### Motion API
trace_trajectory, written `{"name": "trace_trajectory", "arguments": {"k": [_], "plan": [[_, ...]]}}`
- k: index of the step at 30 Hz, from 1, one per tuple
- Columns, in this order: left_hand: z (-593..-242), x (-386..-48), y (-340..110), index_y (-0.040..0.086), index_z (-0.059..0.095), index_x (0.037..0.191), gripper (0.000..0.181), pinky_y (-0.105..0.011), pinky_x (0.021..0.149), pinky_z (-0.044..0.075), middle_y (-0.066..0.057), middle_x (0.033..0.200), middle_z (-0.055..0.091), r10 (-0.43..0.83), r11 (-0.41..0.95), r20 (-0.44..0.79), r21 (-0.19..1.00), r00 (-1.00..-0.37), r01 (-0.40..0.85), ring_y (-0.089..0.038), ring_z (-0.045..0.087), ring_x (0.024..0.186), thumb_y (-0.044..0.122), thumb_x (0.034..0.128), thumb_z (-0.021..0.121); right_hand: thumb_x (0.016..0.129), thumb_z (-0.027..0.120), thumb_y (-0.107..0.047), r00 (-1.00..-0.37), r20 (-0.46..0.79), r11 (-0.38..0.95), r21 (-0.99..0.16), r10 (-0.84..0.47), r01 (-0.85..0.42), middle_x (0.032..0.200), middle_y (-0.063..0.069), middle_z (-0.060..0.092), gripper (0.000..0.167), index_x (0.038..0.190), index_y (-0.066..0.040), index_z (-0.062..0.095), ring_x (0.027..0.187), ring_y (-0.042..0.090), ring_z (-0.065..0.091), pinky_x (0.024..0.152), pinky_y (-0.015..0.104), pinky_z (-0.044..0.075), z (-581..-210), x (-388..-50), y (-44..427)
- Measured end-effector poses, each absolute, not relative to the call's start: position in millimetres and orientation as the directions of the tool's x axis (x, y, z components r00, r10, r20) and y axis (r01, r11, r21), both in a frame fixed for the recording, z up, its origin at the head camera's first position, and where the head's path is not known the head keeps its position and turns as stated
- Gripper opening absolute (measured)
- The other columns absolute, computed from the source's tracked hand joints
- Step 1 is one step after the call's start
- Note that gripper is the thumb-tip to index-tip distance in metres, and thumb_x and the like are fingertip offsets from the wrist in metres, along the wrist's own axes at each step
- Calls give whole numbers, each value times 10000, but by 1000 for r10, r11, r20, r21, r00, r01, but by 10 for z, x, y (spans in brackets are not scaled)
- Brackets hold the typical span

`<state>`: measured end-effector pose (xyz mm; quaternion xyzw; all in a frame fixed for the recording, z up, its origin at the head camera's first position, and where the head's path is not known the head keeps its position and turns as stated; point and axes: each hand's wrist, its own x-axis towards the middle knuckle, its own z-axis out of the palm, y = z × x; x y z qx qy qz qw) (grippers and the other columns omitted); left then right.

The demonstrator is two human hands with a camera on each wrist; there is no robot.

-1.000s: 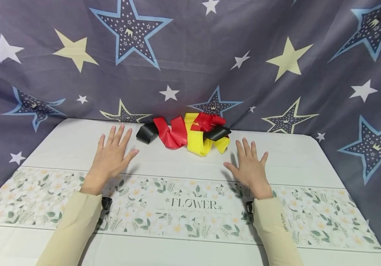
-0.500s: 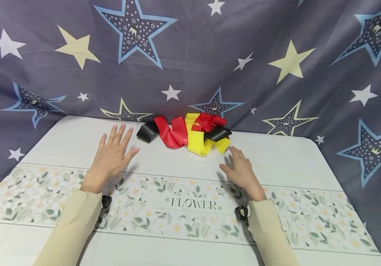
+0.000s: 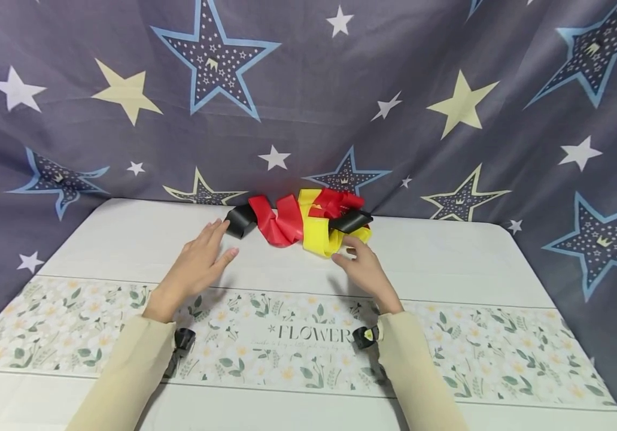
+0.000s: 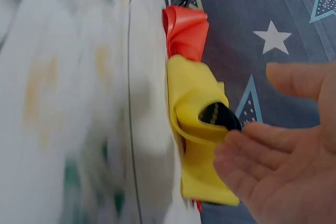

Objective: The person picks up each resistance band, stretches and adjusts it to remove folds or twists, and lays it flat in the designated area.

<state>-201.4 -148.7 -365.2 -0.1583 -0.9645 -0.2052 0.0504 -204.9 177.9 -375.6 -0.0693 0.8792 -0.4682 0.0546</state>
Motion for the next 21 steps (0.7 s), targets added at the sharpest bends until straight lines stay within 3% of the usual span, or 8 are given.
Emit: {"name": "trace_trajectory", "arguments": {"k": [8, 15, 21], "plan": [[-3645, -1985, -1336, 29, 231, 1497, 639, -570, 1123, 240, -195, 1540, 270, 319, 752, 118, 572, -940, 327, -351, 244, 1430, 407, 1007, 390, 952, 537, -171, -982, -135, 460, -886, -133, 59, 1426, 247, 418, 540, 1423, 34, 370, 1222, 397, 500, 951, 432, 479, -3800, -2197, 1598], [-3661, -2001, -1167, -3, 252, 1483, 620, -488, 1159, 231, -172, 1534, 298, 375, 662, 138, 653, -917, 369, -322, 263, 1428, 354, 1005, 421, 927, 558, -146, -978, -178, 407, -905, -106, 121, 1279, 262, 527, 508, 1366, 69, 417, 869, 208, 650, 662, 230, 514, -3895, -2253, 1495], [-3667, -2009, -1091, -17, 240, 1482, 606, -477, 1171, 205, -178, 1532, 295, 406, 609, 93, 714, -909, 345, -310, 240, 1440, 326, 1013, 412, 923, 570, -171, -957, -263, 349, -914, -120, 207, 1323, 215, 504, 578, 1416, 29, 346, 893, 189, 666, 692, 235, 523, -3923, -2284, 1415]]}}
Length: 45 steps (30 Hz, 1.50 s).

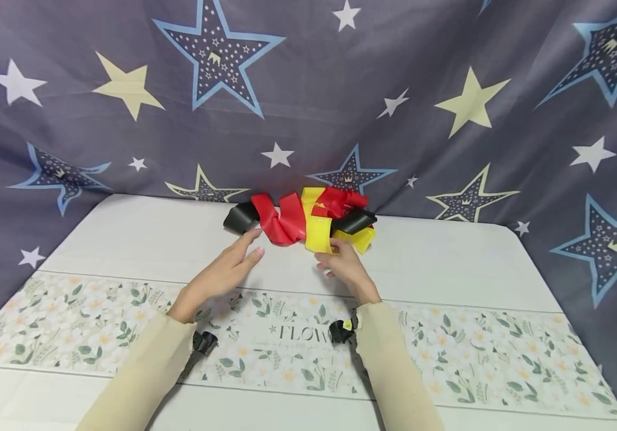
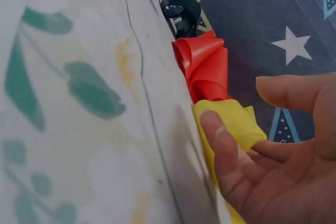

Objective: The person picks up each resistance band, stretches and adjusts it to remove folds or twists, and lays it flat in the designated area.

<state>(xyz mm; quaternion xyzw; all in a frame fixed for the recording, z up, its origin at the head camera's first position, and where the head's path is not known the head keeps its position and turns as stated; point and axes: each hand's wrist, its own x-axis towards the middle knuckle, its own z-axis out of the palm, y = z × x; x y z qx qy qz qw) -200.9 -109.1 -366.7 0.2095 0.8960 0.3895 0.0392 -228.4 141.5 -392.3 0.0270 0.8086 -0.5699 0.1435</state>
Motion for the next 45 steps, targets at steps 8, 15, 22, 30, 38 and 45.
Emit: {"name": "trace_trajectory", "arguments": {"k": [8, 15, 22, 30, 38, 45], "plan": [[-3675, -1985, -1059, -15, 246, 1477, 597, -490, 1159, 229, -197, 1505, 334, 427, 593, 75, 729, -901, 342, -312, 275, 1424, 337, 1019, 394, 918, 580, -131, -956, -258, 311, -928, -142, 204, 1281, 224, 542, 522, 1373, 37, 387, 751, 100, 642, 660, 238, 511, -3919, -2272, 1422], [-3694, -1942, -1009, -11, 243, 1476, 603, -518, 1142, 249, -222, 1492, 341, 451, 582, 47, 742, -891, 334, -339, 296, 1411, 346, 1015, 397, 909, 603, -129, -965, -236, 350, -919, -114, 184, 1081, 147, 587, 500, 1348, 28, 424, 578, 90, 554, 550, 233, 441, -3891, -2202, 1461], [-3700, -1931, -976, 8, 250, 1477, 600, -518, 1128, 278, -214, 1479, 362, 459, 589, 22, 741, -888, 323, -345, 339, 1387, 365, 1015, 390, 895, 624, -98, -977, -148, 364, -928, -153, 83, 846, 39, 532, 372, 1237, 6, 522, 519, 134, 434, 498, 256, 387, -3756, -2117, 1506], [-3704, -1904, -928, 31, 258, 1476, 583, -522, 1112, 304, -219, 1472, 371, 468, 569, -7, 768, -884, 295, -365, 383, 1358, 353, 1012, 406, 852, 677, -93, -970, -121, 407, -913, -212, 25, 812, 32, 531, 297, 1122, 1, 597, 509, 118, 396, 494, 242, 360, -3629, -2051, 1538], [-3743, -1893, -885, 40, 273, 1469, 560, -527, 1075, 357, -227, 1469, 376, 496, 539, 10, 781, -868, 317, -399, 405, 1334, 308, 1007, 442, 838, 691, -94, -952, -85, 446, -893, -293, -57, 758, 38, 559, 271, 1079, 22, 648, 536, 134, 441, 505, 271, 409, -3501, -1979, 1569], [-3747, -1874, -853, 86, 251, 1501, 681, -520, 1089, 346, -159, 1518, 333, 562, 508, 0, 789, -827, 346, -363, 371, 1366, 252, 936, 593, 833, 687, -63, -906, -53, 422, -895, -420, -143, 740, 34, 580, 186, 999, 18, 668, 542, 162, 472, 509, 254, 430, -3330, -1885, 1555]]}}
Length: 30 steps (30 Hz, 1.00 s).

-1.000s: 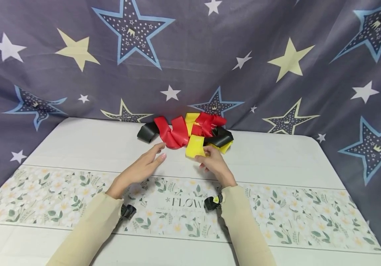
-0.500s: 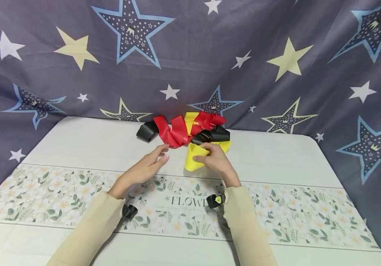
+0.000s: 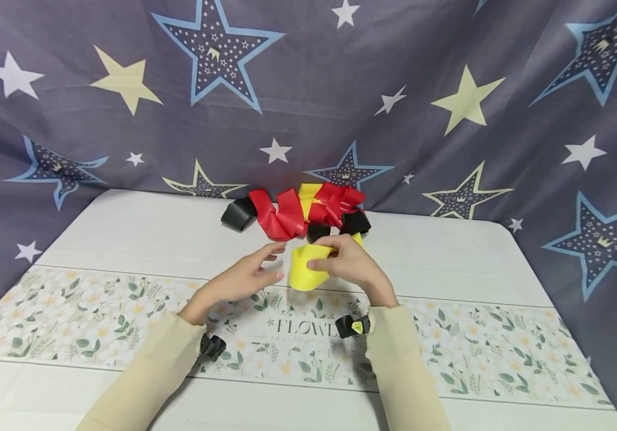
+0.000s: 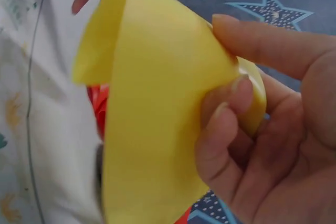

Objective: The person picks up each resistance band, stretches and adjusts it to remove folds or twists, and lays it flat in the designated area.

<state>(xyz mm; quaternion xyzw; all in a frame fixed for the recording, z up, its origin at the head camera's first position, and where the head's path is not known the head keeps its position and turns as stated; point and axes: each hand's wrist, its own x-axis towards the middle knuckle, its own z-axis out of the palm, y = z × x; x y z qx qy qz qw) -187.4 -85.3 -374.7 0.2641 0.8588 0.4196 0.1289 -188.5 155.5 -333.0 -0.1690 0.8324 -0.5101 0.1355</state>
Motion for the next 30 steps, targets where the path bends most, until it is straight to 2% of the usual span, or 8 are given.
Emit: {"name": "trace_trajectory", "arguments": {"k": [8, 12, 15, 18, 20, 23, 26, 30], "plan": [[-3738, -1831, -781, 116, 271, 1499, 802, -521, 1133, 275, -98, 1547, 290, 652, 442, 37, 793, -757, 419, -289, 255, 1435, 179, 839, 724, 849, 661, -38, -816, -39, 392, -889, -577, -235, 820, 53, 669, 179, 1015, 29, 662, 657, 138, 593, 601, 304, 533, -3195, -1804, 1602], [-3731, -1814, -768, 131, 382, 1445, 686, -488, 1097, 348, -65, 1470, 419, 675, 400, 36, 821, -737, 407, -253, 378, 1365, 155, 846, 716, 860, 639, -14, -735, -26, 297, -924, -677, -241, 859, 64, 684, 213, 1054, 76, 634, 647, 115, 614, 605, 264, 538, -3150, -1782, 1645], [-3721, -1820, -765, 77, 535, 1289, 451, -388, 1000, 457, -77, 1267, 583, 694, 354, 45, 847, -718, 395, -203, 538, 1177, 140, 868, 682, 867, 630, -11, -694, -3, 248, -935, -720, -253, 830, 30, 660, 214, 1060, 83, 621, 592, 109, 563, 561, 248, 501, -3130, -1784, 1679], [-3715, -1833, -783, 3, 618, 1079, 228, -276, 824, 516, -106, 1010, 649, 698, 298, 54, 885, -714, 358, -179, 604, 918, 107, 879, 656, 870, 631, -17, -717, 10, 258, -930, -697, -264, 787, 3, 621, 197, 1049, 63, 618, 541, 118, 488, 513, 237, 443, -3161, -1817, 1711], [-3718, -1845, -801, -22, 634, 998, 164, -247, 728, 509, -103, 903, 653, 685, 279, 48, 904, -727, 323, -210, 599, 805, 97, 886, 649, 872, 631, -20, -753, -1, 279, -930, -657, -242, 783, 7, 608, 194, 1050, 53, 614, 532, 125, 468, 503, 237, 427, -3202, -1848, 1737], [-3717, -1856, -832, -37, 653, 960, 146, -305, 678, 526, -92, 828, 657, 652, 284, 24, 919, -758, 274, -314, 593, 735, 92, 892, 644, 873, 637, -35, -808, -34, 316, -929, -588, -191, 813, 36, 607, 212, 1071, 36, 613, 534, 122, 461, 499, 225, 420, -3282, -1895, 1775], [-3708, -1864, -854, -58, 664, 967, 161, -434, 700, 561, -110, 815, 680, 623, 279, 12, 931, -783, 237, -392, 622, 743, 85, 900, 631, 873, 645, -54, -846, -58, 348, -925, -530, -155, 862, 77, 604, 243, 1095, 37, 604, 548, 141, 463, 493, 249, 422, -3365, -1941, 1796], [-3672, -1877, -868, -110, 652, 968, 176, -475, 697, 566, -129, 794, 680, 595, 233, 21, 952, -804, 198, -300, 645, 690, 48, 907, 603, 885, 638, -89, -893, -98, 402, -910, -440, -99, 947, 118, 614, 307, 1153, 46, 575, 611, 209, 521, 518, 291, 440, -3438, -1981, 1783]]}}
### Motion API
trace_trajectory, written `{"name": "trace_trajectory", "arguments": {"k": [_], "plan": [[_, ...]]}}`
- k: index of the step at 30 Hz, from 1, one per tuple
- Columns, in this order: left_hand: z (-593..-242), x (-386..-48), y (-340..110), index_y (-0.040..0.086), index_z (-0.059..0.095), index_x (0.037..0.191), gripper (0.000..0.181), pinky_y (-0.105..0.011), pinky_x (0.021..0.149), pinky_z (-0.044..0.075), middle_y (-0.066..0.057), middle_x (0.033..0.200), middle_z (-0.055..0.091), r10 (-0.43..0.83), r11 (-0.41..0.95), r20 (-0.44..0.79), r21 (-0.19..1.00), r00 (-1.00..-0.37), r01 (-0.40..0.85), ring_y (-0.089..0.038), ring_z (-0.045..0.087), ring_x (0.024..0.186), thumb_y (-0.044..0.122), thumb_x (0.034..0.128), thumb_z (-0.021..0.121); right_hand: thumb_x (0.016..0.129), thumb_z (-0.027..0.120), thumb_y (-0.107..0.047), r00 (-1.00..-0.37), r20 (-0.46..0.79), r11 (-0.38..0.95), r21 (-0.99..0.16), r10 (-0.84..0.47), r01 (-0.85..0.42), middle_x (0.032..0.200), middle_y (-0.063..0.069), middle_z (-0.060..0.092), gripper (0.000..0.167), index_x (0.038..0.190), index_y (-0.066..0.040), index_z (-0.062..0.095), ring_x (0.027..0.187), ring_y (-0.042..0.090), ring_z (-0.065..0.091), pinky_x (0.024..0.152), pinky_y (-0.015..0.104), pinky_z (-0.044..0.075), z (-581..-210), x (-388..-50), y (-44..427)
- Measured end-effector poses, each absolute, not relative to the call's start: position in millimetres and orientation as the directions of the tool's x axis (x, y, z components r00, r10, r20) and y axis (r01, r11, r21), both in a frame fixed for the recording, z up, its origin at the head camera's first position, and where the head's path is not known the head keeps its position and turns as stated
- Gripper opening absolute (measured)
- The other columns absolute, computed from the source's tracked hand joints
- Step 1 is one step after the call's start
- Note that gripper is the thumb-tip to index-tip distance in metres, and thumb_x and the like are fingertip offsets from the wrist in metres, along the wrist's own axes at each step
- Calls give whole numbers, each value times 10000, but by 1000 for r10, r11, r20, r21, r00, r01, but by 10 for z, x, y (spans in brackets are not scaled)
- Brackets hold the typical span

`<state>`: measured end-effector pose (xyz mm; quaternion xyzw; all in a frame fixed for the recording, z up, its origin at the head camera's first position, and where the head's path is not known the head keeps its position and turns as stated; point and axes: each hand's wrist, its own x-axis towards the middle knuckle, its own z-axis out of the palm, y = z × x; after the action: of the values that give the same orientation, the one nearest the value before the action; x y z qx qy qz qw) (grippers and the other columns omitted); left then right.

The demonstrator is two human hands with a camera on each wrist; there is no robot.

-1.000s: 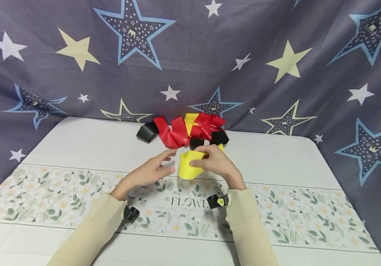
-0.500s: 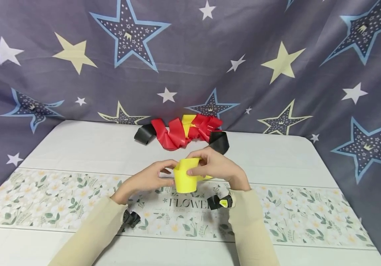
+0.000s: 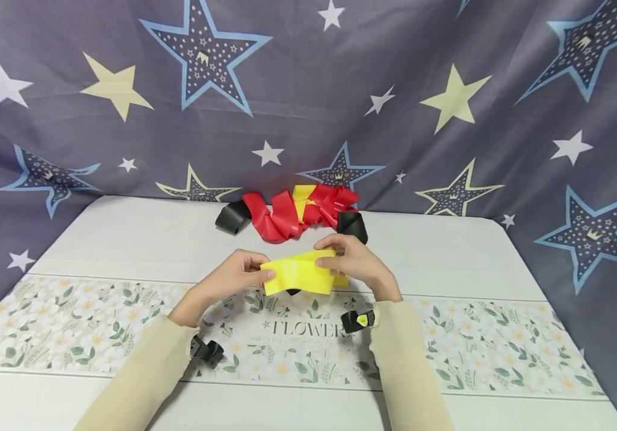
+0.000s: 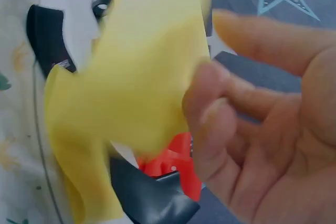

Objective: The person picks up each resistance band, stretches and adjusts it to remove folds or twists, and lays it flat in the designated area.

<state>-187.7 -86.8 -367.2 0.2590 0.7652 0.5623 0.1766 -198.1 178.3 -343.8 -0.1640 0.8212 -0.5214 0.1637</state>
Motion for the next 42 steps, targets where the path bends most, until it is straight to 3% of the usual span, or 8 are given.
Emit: {"name": "trace_trajectory", "arguments": {"k": [3, 9, 16, 21, 25, 30, 37, 42], "plan": [[-3651, -1887, -883, -129, 640, 966, 174, -429, 686, 573, -118, 788, 670, 572, 220, 36, 956, -820, 196, -212, 630, 671, 25, 909, 583, 898, 621, -111, -919, -134, 434, -900, -371, -44, 1028, 163, 622, 349, 1198, 50, 548, 712, 263, 582, 560, 313, 460, -3455, -1991, 1756], [-3642, -1922, -920, -142, 613, 995, 170, -315, 643, 549, -142, 805, 660, 501, 214, 76, 954, -862, 208, -226, 628, 670, -7, 912, 554, 918, 598, -128, -929, -142, 454, -890, -343, -32, 1062, 234, 630, 321, 1194, 32, 560, 838, 371, 611, 654, 362, 510, -3438, -1963, 1674], [-3586, -1925, -946, -140, 605, 1029, 221, -234, 586, 490, 8, 709, 645, 298, 135, 127, 975, -946, 174, -119, 607, 604, 53, 925, 575, 928, 573, -134, -866, -182, 431, -901, -467, -43, 949, 204, 665, 287, 1142, 55, 596, 752, 218, 645, 668, 313, 545, -3433, -1907, 1467], [-3533, -1909, -948, -149, 584, 1016, 225, -207, 562, 468, 90, 651, 635, 212, 78, 145, 983, -966, 165, -66, 606, 571, 57, 928, 571, 964, 532, -190, -803, -210, 291, -956, -557, 48, 909, 121, 690, 343, 1156, 87, 592, 813, 249, 694, 717, 345, 571, -3466, -1827, 1252], [-3469, -1881, -939, -137, 588, 1020, 232, -184, 516, 413, 115, 620, 629, 164, 64, 147, 985, -975, 160, -42, 590, 543, 79, 937, 569, 995, 463, -198, -751, -192, 120, -981, -632, 150, 1135, 216, 660, 423, 1282, 111, 499, 1020, 316, 672, 862, 382, 552, -3534, -1769, 1048], [-3352, -1810, -932, -120, 591, 1052, 238, -174, 485, 353, 123, 562, 611, 90, 30, 174, 984, -981, 178, -39, 565, 517, 91, 945, 562, 1011, 399, -185, -708, -166, -28, -967, -686, 254, 1442, 250, 415, 507, 1436, 75, 305, 1279, 358, 489, 1084, 507, 358, -3601, -1721, 884], [-3194, -1694, -906, -95, 579, 1030, 178, -184, 505, 389, 139, 617, 665, -13, -86, 247, 965, -969, 248, -29, 626, 568, 59, 945, 550, 991, 392, -132, -695, -167, -110, -935, -700, 336, 1542, 195, 274, 589, 1515, -32, 141, 1377, 426, 310, 1142, 546, 228, -3590, -1682, 844], [-3111, -1614, -880, -104, 567, 1020, 161, -179, 513, 400, 117, 655, 676, -7, -157, 260, 953, -966, 258, -38, 618, 576, 32, 943, 529, 991, 345, -96, -731, -113, -217, -915, -673, 341, 1577, 138, 211, 590, 1536, -138, 121, 1410, 393, 275, 1134, 464, 301, -3555, -1688, 886]]}}
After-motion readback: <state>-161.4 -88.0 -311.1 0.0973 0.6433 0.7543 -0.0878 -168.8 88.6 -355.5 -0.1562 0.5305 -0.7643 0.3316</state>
